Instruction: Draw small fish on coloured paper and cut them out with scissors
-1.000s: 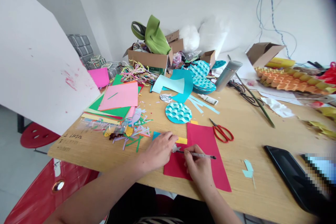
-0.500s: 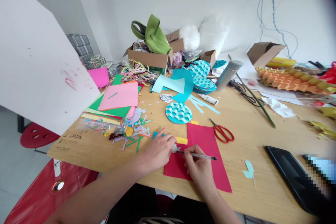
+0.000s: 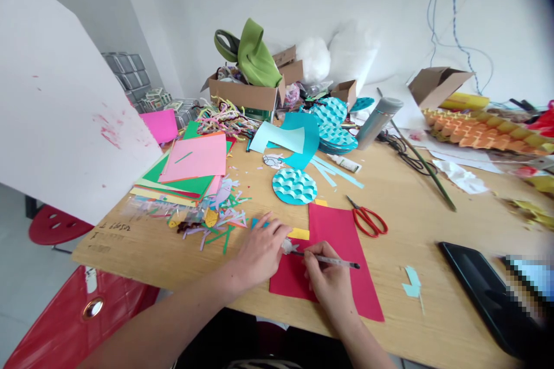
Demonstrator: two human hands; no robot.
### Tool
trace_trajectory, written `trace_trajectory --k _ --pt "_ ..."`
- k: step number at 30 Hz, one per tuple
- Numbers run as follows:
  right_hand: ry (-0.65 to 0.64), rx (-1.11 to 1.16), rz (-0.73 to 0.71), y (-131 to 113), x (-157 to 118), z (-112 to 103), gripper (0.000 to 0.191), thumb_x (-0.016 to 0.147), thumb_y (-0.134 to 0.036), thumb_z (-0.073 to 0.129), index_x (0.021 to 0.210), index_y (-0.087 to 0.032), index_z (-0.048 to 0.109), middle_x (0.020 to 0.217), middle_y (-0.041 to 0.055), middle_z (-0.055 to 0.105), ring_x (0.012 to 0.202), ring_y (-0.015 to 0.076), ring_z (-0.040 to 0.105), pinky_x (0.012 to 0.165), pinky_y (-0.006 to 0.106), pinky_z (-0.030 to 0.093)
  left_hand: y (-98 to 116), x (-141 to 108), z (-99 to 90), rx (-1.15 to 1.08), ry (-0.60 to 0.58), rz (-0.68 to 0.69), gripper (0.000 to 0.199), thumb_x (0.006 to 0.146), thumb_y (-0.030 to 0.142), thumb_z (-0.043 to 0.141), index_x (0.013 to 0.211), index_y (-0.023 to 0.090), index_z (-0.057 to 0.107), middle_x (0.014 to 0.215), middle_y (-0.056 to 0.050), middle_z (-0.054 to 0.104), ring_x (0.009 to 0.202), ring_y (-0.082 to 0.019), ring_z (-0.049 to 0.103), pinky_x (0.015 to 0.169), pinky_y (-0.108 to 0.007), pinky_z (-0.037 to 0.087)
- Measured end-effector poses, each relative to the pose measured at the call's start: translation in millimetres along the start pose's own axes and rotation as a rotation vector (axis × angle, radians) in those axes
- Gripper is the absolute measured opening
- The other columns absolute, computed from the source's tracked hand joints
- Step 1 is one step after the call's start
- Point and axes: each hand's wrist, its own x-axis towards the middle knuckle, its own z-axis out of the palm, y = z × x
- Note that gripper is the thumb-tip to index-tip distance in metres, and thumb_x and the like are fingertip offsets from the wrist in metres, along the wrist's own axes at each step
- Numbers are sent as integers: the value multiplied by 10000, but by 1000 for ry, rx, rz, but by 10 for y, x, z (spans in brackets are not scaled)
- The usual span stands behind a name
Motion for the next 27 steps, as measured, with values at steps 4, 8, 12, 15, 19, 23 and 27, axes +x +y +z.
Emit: trace_trajectory --k 4,8,12,15,19,23,27 --pt "-3 4 20 17 -5 -1 236 856 -398 560 704 -217 551 506 -13 558 389 125 457 371 231 343 1 2 2 1 8 0 374 839 32 486 1168 199 543 1140 -59 621 1159 -225 533 1121 -470 338" --pt "-1 19 46 9 -18 1 229 852 -394 570 709 -216 558 515 -15 561 379 121 450 375 235 347 -12 5 6 9 4 30 267 842 41 506 1048 176 610 1035 -47 632 1078 -215 561 1133 -446 325" --pt "-2 34 64 10 -25 0 231 853 -393 578 710 -212 566 521 -16 561 376 115 446 375 233 348 -27 11 -2 15 -8 65 180 858 58 528 839 178 661 935 -35 634 973 -191 594 1132 -439 321" --pt "42 50 65 21 -41 -17 235 855 -395 587 710 -212 563 513 -26 543 376 110 436 372 228 340 -34 18 -12 11 -30 90 205 857 50 531 803 185 675 907 -25 641 912 -172 610 1133 -444 318" --pt "72 46 62 34 -63 -50 248 857 -400 594 704 -207 565 509 -28 534 378 106 427 367 223 330 -39 20 -9 18 -43 100 212 854 45 536 822 186 690 913 -20 652 915 -168 612 1144 -432 305" --pt "50 36 71 50 -61 -51 258 868 -405 588 714 -200 568 511 -27 535 383 105 433 369 218 334 -47 11 23 16 -28 114 231 861 32 523 871 187 694 922 -15 660 924 -161 618 1148 -430 297" --pt "33 24 57 74 -63 -38 258 879 -406 584 725 -199 573 525 -25 552 379 100 432 373 216 337 -67 0 61 9 2 141 231 853 25 529 889 181 696 916 -13 668 911 -160 624 1139 -436 309"
